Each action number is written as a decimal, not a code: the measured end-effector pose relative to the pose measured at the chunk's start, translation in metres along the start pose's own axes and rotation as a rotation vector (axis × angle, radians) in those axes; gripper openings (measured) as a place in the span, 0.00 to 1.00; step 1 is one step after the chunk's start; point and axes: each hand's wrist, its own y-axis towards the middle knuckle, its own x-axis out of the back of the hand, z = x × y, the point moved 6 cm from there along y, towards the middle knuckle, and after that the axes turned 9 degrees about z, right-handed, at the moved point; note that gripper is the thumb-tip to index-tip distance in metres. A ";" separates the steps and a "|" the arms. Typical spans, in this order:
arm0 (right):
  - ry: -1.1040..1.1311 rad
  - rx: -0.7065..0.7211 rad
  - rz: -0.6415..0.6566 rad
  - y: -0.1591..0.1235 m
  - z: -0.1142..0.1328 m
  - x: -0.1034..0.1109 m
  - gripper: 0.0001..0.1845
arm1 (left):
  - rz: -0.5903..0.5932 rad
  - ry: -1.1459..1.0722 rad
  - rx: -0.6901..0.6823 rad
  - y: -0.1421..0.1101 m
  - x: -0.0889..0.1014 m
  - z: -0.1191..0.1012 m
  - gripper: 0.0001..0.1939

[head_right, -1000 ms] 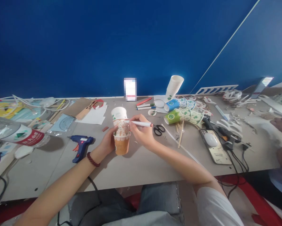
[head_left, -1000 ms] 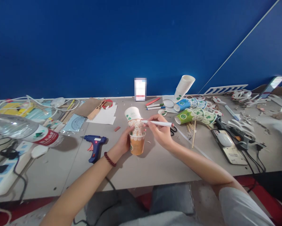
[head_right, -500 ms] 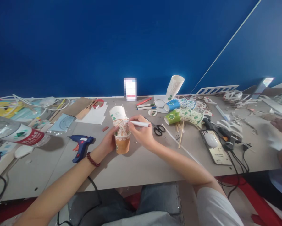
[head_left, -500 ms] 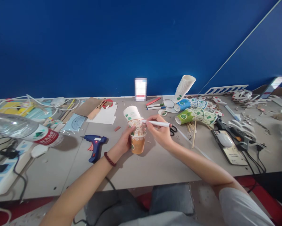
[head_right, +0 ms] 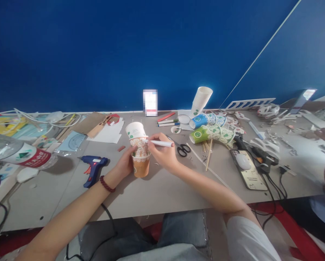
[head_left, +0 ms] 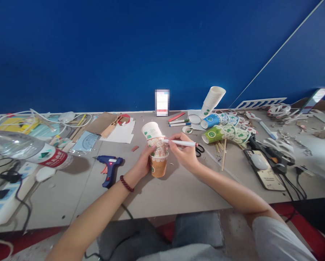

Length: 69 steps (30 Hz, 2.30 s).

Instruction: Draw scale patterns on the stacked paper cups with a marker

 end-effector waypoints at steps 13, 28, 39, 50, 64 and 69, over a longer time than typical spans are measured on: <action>0.054 -0.016 -0.012 0.000 -0.003 0.001 0.05 | 0.019 0.013 -0.024 0.000 -0.003 -0.002 0.13; 0.065 -0.004 -0.008 -0.001 -0.002 0.000 0.05 | 0.025 0.021 -0.040 0.000 -0.004 -0.004 0.14; 0.093 -0.022 -0.008 -0.001 -0.004 0.000 0.07 | 0.004 0.024 -0.039 -0.001 -0.004 -0.004 0.14; 0.041 0.000 0.001 -0.002 0.003 -0.001 0.05 | 0.045 0.038 -0.060 -0.002 -0.008 -0.007 0.17; 0.192 0.018 0.002 -0.001 -0.003 -0.003 0.07 | 0.120 0.046 -0.005 0.003 0.001 0.003 0.22; 0.178 0.003 0.016 -0.001 -0.002 -0.003 0.07 | 0.148 -0.004 0.040 0.004 0.002 0.006 0.19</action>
